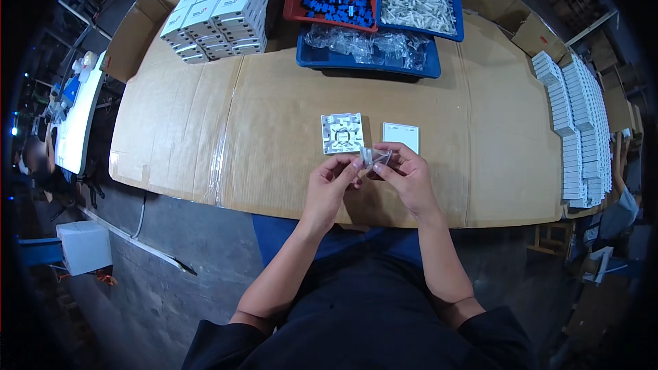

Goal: The person gathers plastic mounting hardware into a plastic bag by hand, then opens a packaging box and places an electrical switch and the bag of hardware inside the box.

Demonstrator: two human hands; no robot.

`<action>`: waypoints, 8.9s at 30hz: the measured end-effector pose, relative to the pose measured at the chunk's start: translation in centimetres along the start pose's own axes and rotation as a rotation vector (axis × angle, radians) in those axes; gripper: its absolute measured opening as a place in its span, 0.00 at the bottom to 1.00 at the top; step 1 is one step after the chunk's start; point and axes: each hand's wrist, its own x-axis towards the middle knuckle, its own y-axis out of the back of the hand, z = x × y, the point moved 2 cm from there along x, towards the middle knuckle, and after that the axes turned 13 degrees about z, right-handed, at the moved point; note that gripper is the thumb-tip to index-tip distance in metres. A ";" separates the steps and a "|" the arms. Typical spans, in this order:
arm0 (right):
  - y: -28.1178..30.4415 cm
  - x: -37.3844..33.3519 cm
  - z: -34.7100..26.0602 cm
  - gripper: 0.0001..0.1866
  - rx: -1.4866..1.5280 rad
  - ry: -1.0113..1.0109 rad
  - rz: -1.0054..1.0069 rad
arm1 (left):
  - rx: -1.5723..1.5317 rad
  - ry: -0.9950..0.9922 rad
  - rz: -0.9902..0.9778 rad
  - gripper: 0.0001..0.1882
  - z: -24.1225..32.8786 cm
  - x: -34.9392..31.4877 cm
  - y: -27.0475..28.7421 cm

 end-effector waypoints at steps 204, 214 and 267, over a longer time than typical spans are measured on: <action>1.2 10.3 -3.7 0.14 0.618 0.055 0.213 | 1.283 -0.870 0.030 0.50 4.6 6.7 3.0; 0.8 7.8 2.3 0.12 0.587 -0.135 0.281 | 1.320 -0.919 0.026 0.55 4.2 6.2 4.1; -7.6 8.7 1.4 0.14 -1.171 0.833 0.032 | 1.306 -0.949 0.026 0.40 4.3 7.1 4.6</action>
